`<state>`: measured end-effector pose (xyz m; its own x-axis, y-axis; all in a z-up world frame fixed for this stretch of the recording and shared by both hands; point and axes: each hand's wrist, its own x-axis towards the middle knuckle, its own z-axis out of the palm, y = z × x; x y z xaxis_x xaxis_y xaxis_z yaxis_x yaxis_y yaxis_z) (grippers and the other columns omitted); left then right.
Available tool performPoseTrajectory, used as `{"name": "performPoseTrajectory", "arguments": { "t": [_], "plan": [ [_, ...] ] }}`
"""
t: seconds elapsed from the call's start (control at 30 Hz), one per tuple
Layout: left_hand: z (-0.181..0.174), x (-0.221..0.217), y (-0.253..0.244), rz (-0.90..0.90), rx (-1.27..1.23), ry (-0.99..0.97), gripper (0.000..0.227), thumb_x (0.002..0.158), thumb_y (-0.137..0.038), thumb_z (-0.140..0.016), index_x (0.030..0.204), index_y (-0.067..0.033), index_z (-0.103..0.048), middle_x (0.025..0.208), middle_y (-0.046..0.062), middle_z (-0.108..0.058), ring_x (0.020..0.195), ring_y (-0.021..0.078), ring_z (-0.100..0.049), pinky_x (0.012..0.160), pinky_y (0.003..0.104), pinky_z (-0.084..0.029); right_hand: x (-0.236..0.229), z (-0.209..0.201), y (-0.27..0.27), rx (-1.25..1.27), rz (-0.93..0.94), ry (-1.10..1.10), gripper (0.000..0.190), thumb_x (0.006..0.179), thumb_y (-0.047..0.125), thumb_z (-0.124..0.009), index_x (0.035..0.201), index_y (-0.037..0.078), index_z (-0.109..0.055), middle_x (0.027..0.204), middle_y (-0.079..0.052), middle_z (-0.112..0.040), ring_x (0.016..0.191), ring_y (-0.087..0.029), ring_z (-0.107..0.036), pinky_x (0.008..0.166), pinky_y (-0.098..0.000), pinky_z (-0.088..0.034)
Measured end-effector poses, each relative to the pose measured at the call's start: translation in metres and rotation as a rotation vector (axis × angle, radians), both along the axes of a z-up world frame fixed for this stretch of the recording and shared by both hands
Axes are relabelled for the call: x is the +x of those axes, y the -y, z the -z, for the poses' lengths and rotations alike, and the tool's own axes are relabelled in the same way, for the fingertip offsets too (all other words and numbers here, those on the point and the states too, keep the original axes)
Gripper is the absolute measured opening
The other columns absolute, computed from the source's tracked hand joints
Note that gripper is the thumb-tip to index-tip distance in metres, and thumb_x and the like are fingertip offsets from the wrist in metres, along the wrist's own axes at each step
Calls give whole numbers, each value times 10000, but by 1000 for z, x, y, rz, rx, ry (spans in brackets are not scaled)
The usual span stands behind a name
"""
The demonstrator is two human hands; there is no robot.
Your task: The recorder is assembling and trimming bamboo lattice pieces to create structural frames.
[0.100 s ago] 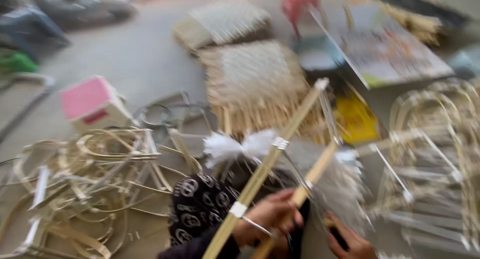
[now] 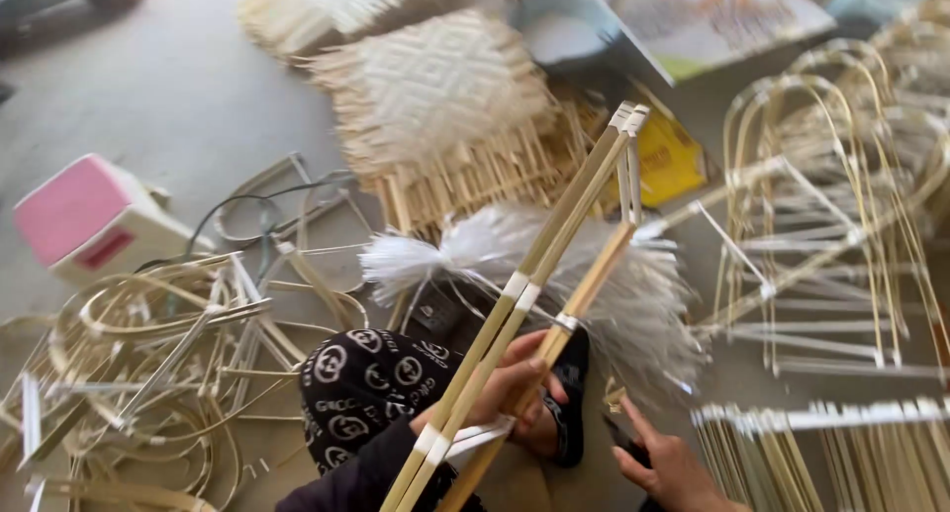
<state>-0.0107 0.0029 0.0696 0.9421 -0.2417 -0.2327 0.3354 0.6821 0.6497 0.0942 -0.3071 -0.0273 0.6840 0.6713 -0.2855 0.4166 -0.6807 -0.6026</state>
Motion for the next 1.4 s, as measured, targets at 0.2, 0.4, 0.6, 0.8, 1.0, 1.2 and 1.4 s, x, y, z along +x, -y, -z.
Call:
{"name": "performPoseTrajectory", "arguments": {
  "t": [0.2, 0.4, 0.6, 0.8, 1.0, 1.2, 1.4],
  "plan": [
    [-9, -2, 7, 130, 140, -141, 561, 1100, -267, -566, 1438, 165, -443, 1004, 161, -717, 699, 162, -678, 559, 255, -557, 3, -47, 32, 373, 361, -609, 643, 985, 316, -661, 1516, 23, -450, 622, -26, -528, 493, -129, -466, 463, -245, -417],
    [-22, 1, 37, 233, 144, -55, 575, 1039, -311, -578, 1512, -22, -423, 1023, 161, -694, 681, 167, -673, 530, 261, -541, 25, -151, 25, 639, 423, -934, 486, 1032, 195, -537, 1416, -28, -339, 820, -165, -746, 620, -226, -740, 491, -308, -574],
    [4, 12, 49, 386, -128, -208, 590, 1017, -396, -453, 1440, 15, -423, 1142, 186, -695, 780, 276, -732, 612, 350, -592, 7, -169, 9, 528, 407, -1072, 531, 1015, 273, -468, 1505, 106, -352, 710, -135, -708, 424, -163, -645, 360, -237, -483],
    [-12, 28, 72, 346, -39, -219, 393, 1087, -356, -477, 1300, -26, -493, 992, 176, -689, 681, 241, -664, 585, 332, -531, -11, -164, 2, 543, 436, -1139, 498, 990, 220, -492, 1445, 57, -372, 670, -108, -681, 443, -186, -669, 391, -259, -513],
    [-24, 38, 89, 222, 28, -114, 360, 1099, -383, -494, 1104, -24, -513, 733, 118, -636, 468, 166, -521, 421, 278, -407, -18, -161, 2, 640, 390, -1156, 487, 1008, 196, -527, 1435, 41, -351, 641, -105, -665, 389, -145, -579, 369, -245, -469],
    [44, 39, 70, 517, -358, -179, 389, 1163, -353, -521, 1065, 23, -521, 818, 82, -610, 618, 109, -546, 538, 233, -433, -26, -160, 5, 696, 377, -1173, 554, 994, 203, -557, 1477, 84, -314, 617, -86, -648, 368, -119, -539, 350, -240, -435],
    [19, 1, 74, 320, 298, -300, 412, 988, -385, -527, 1336, -166, -543, 1090, -29, -649, 893, 44, -607, 730, 210, -523, -44, -125, 28, 586, 409, -1147, 377, 1070, 169, -566, 1232, -166, -508, 693, -100, -673, 435, -125, -566, 401, -256, -461]
  ]
}}
